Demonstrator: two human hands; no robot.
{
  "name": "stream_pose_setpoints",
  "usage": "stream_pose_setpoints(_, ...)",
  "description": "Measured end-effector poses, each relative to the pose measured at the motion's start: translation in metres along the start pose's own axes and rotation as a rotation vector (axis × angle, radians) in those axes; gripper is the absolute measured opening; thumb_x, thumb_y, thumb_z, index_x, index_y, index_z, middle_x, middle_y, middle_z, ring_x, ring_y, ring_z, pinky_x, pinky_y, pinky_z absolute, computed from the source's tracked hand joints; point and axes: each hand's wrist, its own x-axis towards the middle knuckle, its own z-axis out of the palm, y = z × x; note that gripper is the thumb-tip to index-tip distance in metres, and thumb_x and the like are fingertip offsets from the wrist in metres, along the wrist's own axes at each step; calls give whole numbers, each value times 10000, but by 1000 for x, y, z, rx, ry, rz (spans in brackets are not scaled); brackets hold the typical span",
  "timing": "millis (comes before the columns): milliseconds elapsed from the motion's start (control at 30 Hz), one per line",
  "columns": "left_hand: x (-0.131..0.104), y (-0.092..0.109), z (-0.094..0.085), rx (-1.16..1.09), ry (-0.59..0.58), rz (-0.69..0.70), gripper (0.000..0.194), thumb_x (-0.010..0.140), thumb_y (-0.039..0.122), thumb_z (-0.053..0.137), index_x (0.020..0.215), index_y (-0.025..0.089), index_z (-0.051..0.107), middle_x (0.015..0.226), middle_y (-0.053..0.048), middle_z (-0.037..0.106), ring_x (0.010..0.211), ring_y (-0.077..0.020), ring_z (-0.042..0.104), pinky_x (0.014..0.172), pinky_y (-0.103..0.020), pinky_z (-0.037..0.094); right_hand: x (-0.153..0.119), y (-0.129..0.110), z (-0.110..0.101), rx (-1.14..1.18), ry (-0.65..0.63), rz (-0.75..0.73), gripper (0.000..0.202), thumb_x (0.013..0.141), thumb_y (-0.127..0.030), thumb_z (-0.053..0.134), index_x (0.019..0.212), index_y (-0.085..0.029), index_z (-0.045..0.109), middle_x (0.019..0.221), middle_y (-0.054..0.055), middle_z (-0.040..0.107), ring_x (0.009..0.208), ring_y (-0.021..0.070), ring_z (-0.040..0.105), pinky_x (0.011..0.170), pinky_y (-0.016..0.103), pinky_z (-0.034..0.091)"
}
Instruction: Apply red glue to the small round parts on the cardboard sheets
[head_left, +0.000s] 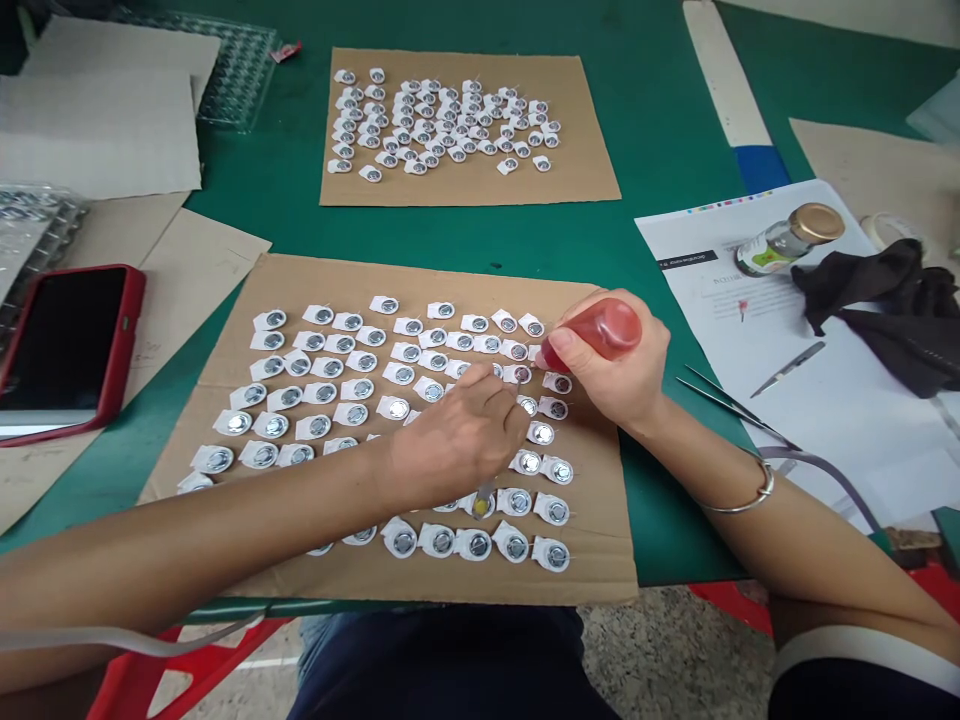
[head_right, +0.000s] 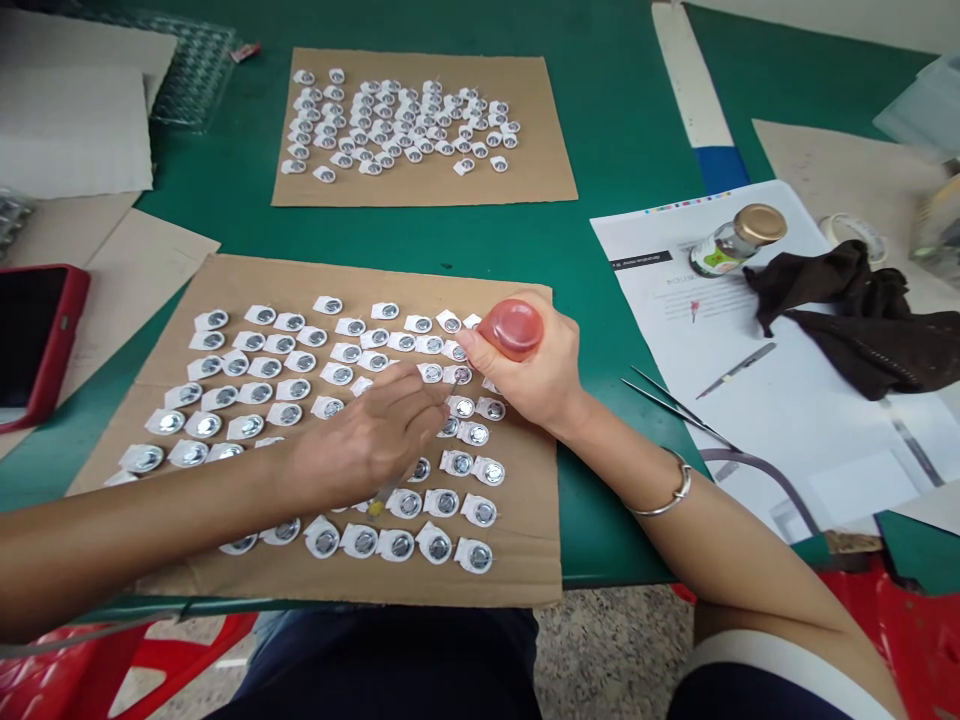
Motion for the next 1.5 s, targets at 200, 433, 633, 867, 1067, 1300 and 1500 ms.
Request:
stream_pose_setpoints(200,2,-1,-2,-24,-26,3,254,816,-23,384,662,109,537,623,-67,555,681,-170,505,697,-336,430,1,-2,-1,-26,-24,-24,261,664,-398,711,732,-202,552,707,20,598,649,161,570,588,347,490)
stream_pose_setpoints(433,5,-7,-4,-121,-17,-51,243,786,0,367,632,139,494,613,-35,520,582,-122,431,670,-305,424,-2,2,1,26,-18,-67,270,633,-349,735,748,-197,545,715,15,605,654,154,570,613,345,493)
stream_pose_setpoints(633,2,-15,-8,-354,-54,-95,182,712,1,400,735,119,537,667,-40,531,649,-140,475,711,-325,425,-6,3,0,47,14,-101,252,640,-325,725,768,-210,541,709,4,608,649,153,573,613,347,494)
stream_pose_setpoints(867,-7,-24,3,-414,-32,-80,199,624,11,468,753,158,509,706,-11,536,658,-130,475,747,-319,420,-6,4,-6,133,87,-7,201,719,-367,663,765,-217,538,732,21,605,634,161,585,585,362,493)
stream_pose_setpoints(1067,-7,-26,3,-410,-30,-82,220,600,19,466,763,165,493,709,-15,540,653,-135,477,732,-313,417,-7,6,-4,112,54,35,236,695,-387,683,748,-205,542,702,20,581,600,157,564,566,359,479)
stream_pose_setpoints(1300,-8,-25,3,-401,-50,-86,221,572,10,466,728,166,474,740,-23,551,699,-141,496,757,-314,419,-7,4,-2,84,48,33,234,690,-383,681,730,-192,551,693,28,584,631,163,560,577,357,480)
stream_pose_setpoints(1500,-9,-23,2,-403,-47,-94,205,596,10,451,717,174,471,769,-27,570,730,-147,508,761,-318,422,-7,6,-1,73,54,13,223,680,-367,688,737,-195,558,706,25,608,649,159,571,611,357,494)
